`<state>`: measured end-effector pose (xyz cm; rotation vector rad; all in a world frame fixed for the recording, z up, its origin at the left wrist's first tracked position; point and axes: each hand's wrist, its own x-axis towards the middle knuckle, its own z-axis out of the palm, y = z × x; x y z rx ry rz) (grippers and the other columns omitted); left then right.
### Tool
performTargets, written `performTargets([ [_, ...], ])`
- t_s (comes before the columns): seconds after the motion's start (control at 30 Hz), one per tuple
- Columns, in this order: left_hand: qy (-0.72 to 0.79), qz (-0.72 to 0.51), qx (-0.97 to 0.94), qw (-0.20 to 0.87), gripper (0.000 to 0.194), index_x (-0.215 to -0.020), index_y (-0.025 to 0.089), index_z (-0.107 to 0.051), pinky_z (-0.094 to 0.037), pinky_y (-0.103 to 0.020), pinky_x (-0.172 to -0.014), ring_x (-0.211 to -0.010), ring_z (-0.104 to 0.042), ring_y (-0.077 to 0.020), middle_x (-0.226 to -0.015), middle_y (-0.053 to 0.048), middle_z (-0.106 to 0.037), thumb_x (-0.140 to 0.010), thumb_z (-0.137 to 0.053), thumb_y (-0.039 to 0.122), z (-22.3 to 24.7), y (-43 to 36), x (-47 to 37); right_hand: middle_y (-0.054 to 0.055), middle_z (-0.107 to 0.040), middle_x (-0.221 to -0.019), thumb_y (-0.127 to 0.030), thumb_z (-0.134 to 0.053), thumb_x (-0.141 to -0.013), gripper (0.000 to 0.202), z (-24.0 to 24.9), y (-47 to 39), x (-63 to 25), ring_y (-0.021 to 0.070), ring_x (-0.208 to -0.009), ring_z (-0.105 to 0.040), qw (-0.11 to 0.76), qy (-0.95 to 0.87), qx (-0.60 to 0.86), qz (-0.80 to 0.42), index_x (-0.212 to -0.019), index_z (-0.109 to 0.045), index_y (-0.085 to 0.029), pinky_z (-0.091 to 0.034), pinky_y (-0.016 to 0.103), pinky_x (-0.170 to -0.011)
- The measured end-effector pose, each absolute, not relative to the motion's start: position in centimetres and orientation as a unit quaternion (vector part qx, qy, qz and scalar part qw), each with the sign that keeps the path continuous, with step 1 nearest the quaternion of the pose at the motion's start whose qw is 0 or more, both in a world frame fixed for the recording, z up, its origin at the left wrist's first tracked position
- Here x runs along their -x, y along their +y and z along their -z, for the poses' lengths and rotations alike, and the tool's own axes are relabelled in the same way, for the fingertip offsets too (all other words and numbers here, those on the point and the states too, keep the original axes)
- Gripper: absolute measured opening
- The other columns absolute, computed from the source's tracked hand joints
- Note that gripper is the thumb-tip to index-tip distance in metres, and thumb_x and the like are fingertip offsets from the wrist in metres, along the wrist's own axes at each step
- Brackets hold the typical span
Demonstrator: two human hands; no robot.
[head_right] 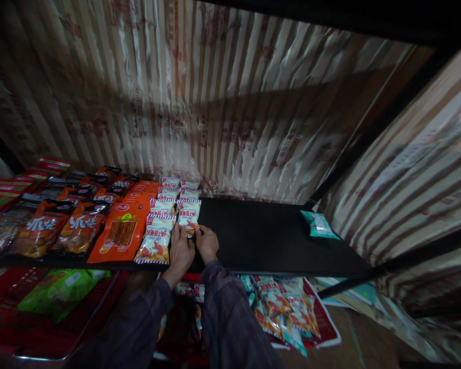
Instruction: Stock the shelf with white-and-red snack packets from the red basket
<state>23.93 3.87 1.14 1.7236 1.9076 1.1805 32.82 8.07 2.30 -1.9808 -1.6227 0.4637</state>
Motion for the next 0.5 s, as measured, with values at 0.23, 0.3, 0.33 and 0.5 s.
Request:
performTargets([
  [0.23,0.677,-0.402,-0.597,0.157,0.053,-0.128,0.004,-0.044,-0.026,-0.044,-0.110,-0.136,-0.023,-0.0318,-0.147,-0.022,-0.026,-0.075,-0.045,0.010,-1.48,3.70,-23.99,0.004,-0.071,-0.098,-0.039,-0.046,-0.085,0.030,-1.96,8.27,-32.84,0.0189,-0.083,-0.065,0.265,-0.604,0.733,-0.163,-0.101,-0.069,-0.028,-0.044,0.025,-0.063],
  [0.3,0.677,-0.401,-0.597,0.159,0.054,-0.128,0.003,-0.044,-0.025,-0.044,-0.110,-0.136,-0.023,-0.0322,-0.147,-0.022,-0.025,-0.075,-0.045,0.010,-1.56,3.67,-23.98,0.005,-0.071,-0.098,-0.039,-0.045,-0.085,0.031,-1.92,8.30,-32.86,0.0192,-0.083,-0.066,0.264,-0.607,0.732,-0.165,-0.102,-0.068,-0.027,-0.044,0.025,-0.064],
  [0.33,0.676,-0.401,-0.597,0.160,0.054,-0.129,0.003,-0.043,-0.026,-0.045,-0.110,-0.136,-0.023,-0.0322,-0.147,-0.023,-0.025,-0.075,-0.045,0.010,-1.61,3.65,-23.97,0.005,-0.071,-0.098,-0.039,-0.045,-0.086,0.031,-1.92,8.32,-32.87,0.0194,-0.084,-0.066,0.264,-0.607,0.731,-0.167,-0.103,-0.068,-0.027,-0.044,0.026,-0.064],
  [0.5,0.674,-0.407,-0.592,0.171,0.056,-0.131,0.010,-0.042,-0.027,-0.044,-0.110,-0.138,-0.020,-0.0296,-0.149,-0.017,-0.025,-0.074,-0.047,0.010,-2.10,3.17,-23.91,0.006,-0.069,-0.105,-0.036,-0.050,-0.084,0.031,-2.11,8.04,-32.77,0.0193,-0.092,-0.064,0.286,-0.599,0.727,-0.176,-0.109,-0.064,-0.024,-0.046,0.027,-0.074],
])
